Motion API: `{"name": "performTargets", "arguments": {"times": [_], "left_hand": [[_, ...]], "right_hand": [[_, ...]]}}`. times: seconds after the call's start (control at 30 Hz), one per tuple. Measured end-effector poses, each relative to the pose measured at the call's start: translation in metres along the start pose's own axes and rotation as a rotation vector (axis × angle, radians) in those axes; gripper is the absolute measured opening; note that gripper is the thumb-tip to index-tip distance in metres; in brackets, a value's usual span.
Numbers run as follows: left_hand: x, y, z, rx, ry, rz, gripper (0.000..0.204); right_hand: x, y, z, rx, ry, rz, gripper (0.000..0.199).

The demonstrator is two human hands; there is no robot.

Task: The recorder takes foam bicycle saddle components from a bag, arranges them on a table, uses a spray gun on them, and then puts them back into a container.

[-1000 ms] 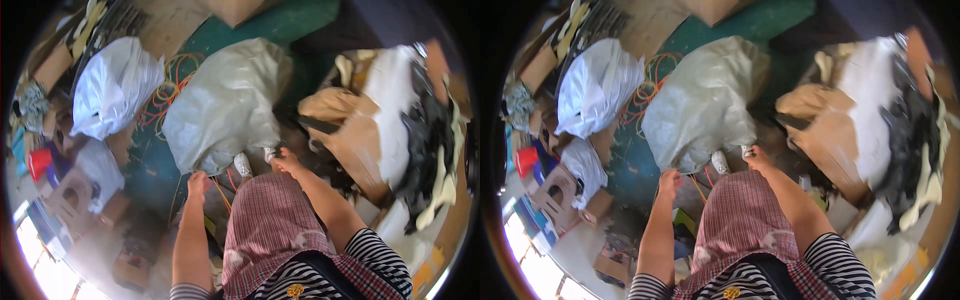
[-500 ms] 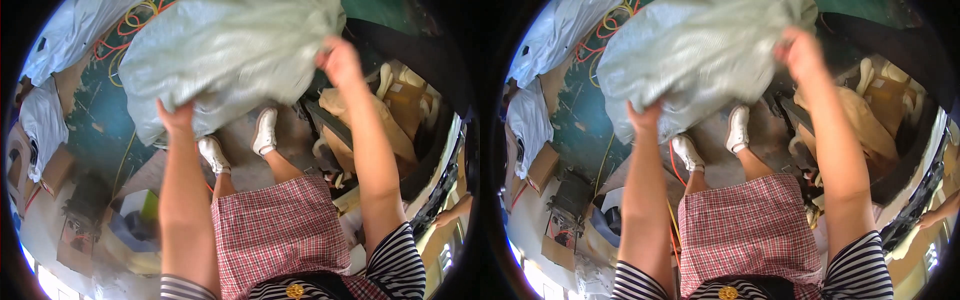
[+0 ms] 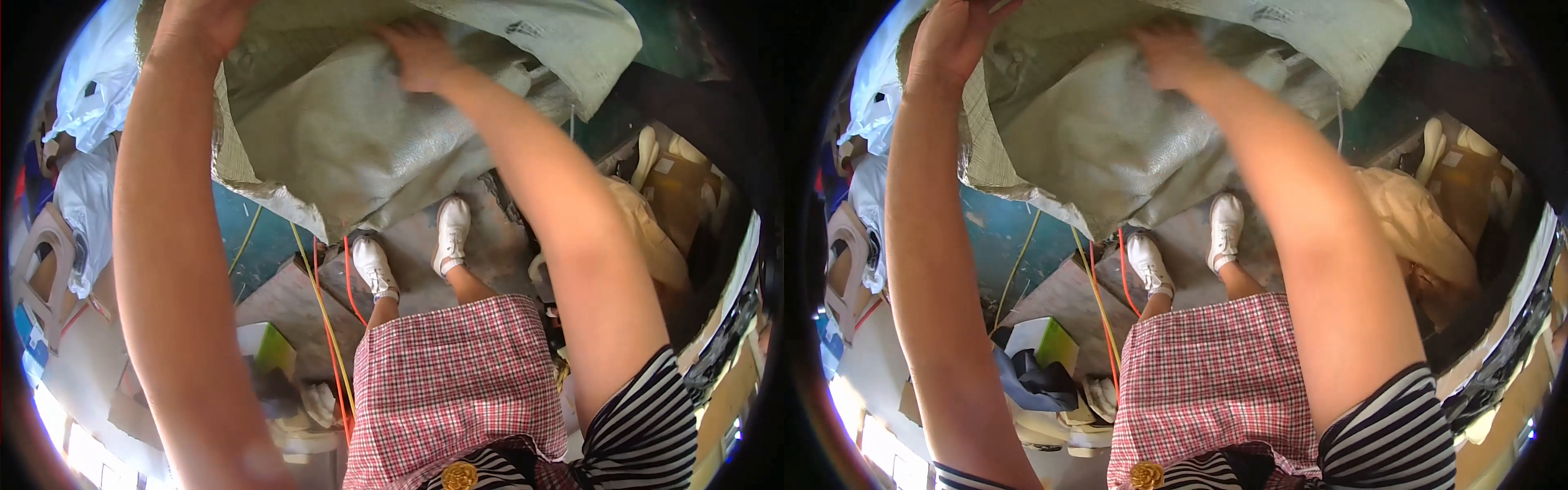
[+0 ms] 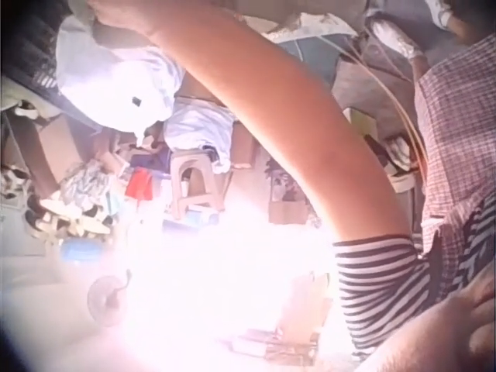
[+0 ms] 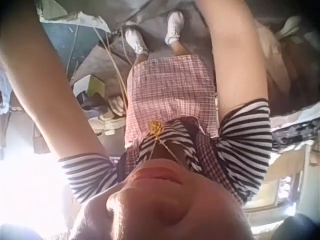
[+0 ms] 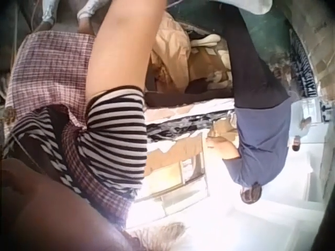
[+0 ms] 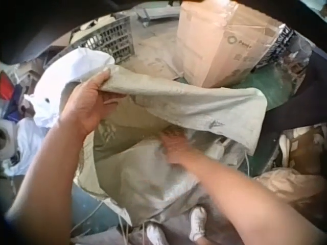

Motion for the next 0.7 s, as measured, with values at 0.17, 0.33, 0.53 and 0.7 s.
{"name": "performTargets", "arguments": {"times": [0.17,0.33,0.53,0.7], "left_hand": [[0.045,0.058,-0.009,-0.997,-0.420,-0.697,0.063],[0.062,0.130,0.091,-1.350,-0.155,-0.634,0.048],[0.134,0.190,0.251,-2.197,0.615,0.133,0.031],[0.279,0.237,0.272,-1.924,1.317,0.183,0.026]], "right_hand": [[0.201,-0.057,-0.052,0.337,-0.027,1.317,0.034],[0.227,-0.045,-0.018,-0.273,0.080,1.486,0.034],[0.123,-0.139,-0.062,0.295,-0.166,0.980,0.029],[0.104,-0.121,-0.182,0.260,-0.157,0.939,0.030]]}}
Point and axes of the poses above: each hand's wrist, its own x-axis away from the middle knuckle, its own y-axis out of the back of the hand, z = x × y, the point moved 8 cm from there along -x, towards the middle knuckle, and after that the axes turned 14 degrees about -y, right-handed, at the moved point
